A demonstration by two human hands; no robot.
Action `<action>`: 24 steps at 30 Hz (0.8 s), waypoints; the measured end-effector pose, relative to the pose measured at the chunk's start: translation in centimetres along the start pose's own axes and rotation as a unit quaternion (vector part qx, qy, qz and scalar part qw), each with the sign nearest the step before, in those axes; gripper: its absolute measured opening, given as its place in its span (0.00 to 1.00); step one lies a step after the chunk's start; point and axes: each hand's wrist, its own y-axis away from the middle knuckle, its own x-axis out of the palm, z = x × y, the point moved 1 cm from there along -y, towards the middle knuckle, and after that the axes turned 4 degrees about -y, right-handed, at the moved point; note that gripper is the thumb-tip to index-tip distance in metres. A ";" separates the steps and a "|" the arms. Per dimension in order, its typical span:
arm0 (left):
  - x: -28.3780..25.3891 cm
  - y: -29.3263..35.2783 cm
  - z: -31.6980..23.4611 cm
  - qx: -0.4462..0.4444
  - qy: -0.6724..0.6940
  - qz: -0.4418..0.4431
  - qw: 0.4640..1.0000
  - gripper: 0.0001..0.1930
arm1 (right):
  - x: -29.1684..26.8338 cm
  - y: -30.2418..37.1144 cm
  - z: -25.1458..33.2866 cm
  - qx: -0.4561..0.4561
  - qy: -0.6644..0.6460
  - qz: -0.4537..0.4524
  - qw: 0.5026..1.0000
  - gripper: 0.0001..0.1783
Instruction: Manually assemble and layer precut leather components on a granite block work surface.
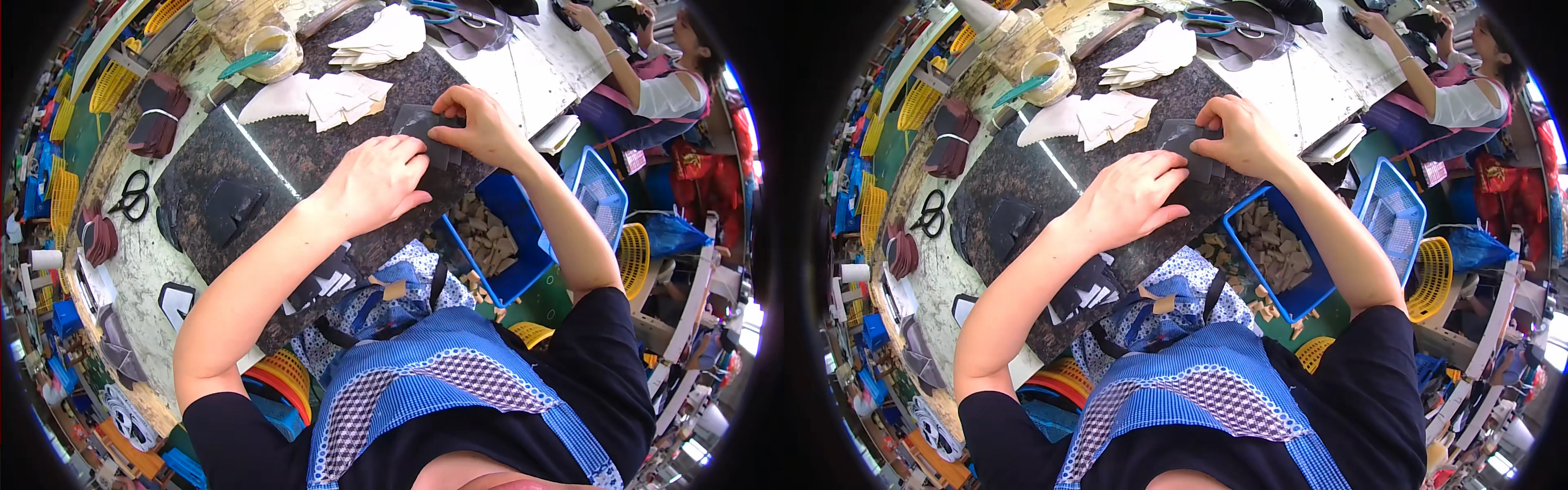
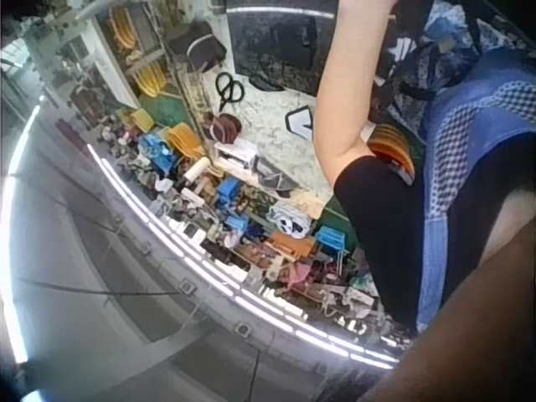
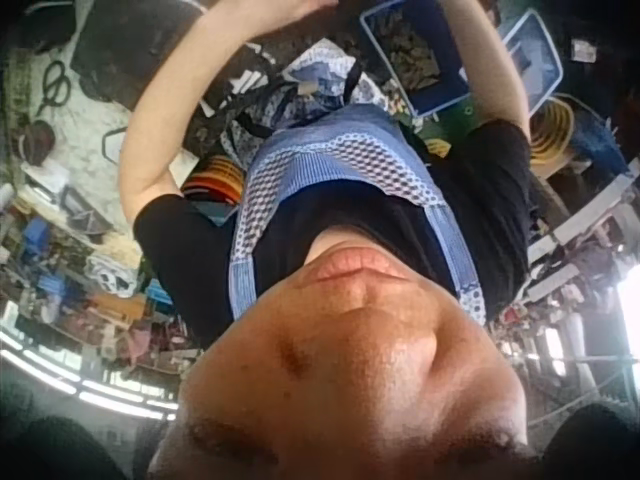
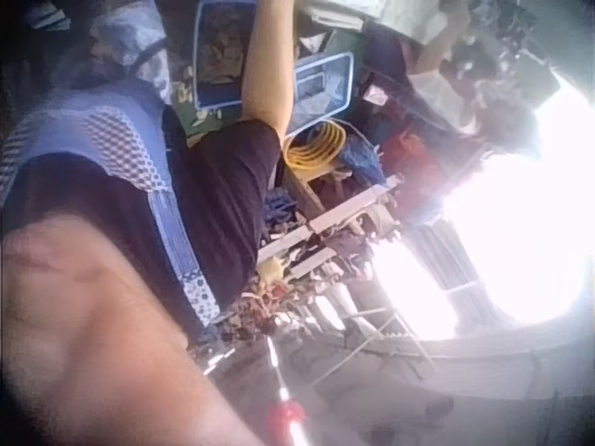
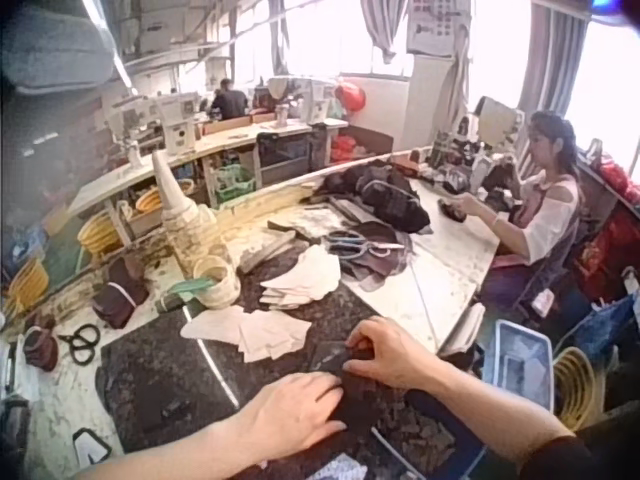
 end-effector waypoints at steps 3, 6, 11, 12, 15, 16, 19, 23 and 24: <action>0.0 0.8 0.6 -0.017 0.012 0.008 1.000 0.21 | -0.6 -0.6 0.4 -0.004 0.005 0.020 1.000 0.23; -0.2 1.0 0.4 -0.012 -0.012 0.001 1.000 0.24 | -0.5 -0.9 0.5 -0.042 -0.007 -0.022 0.999 0.20; -0.3 1.2 0.2 -0.031 -0.004 0.030 0.999 0.26 | -0.3 -0.5 0.6 -0.023 0.024 -0.014 0.999 0.21; -0.3 1.2 0.1 -0.028 -0.006 0.026 0.999 0.27 | -0.3 -0.4 0.5 -0.015 0.011 0.000 1.000 0.22; -0.5 1.2 0.0 -0.026 -0.007 0.027 0.999 0.28 | -0.7 -0.9 0.8 -0.011 0.003 0.027 1.000 0.21; -0.5 1.3 0.0 -0.029 -0.007 0.030 0.999 0.28 | -0.7 -0.9 1.1 -0.012 0.002 0.028 1.000 0.21; -0.5 1.5 -0.1 -0.029 -0.008 0.030 0.999 0.28 | -0.6 -0.7 1.5 0.011 -0.007 0.015 1.000 0.20; -0.6 1.4 0.0 -0.035 -0.001 0.033 0.999 0.27 | -0.6 -1.3 0.6 -0.041 0.003 0.038 0.998 0.19; -0.7 1.5 0.1 -0.031 -0.004 0.035 0.999 0.26 | -0.5 -1.5 0.8 -0.058 0.008 0.059 0.997 0.20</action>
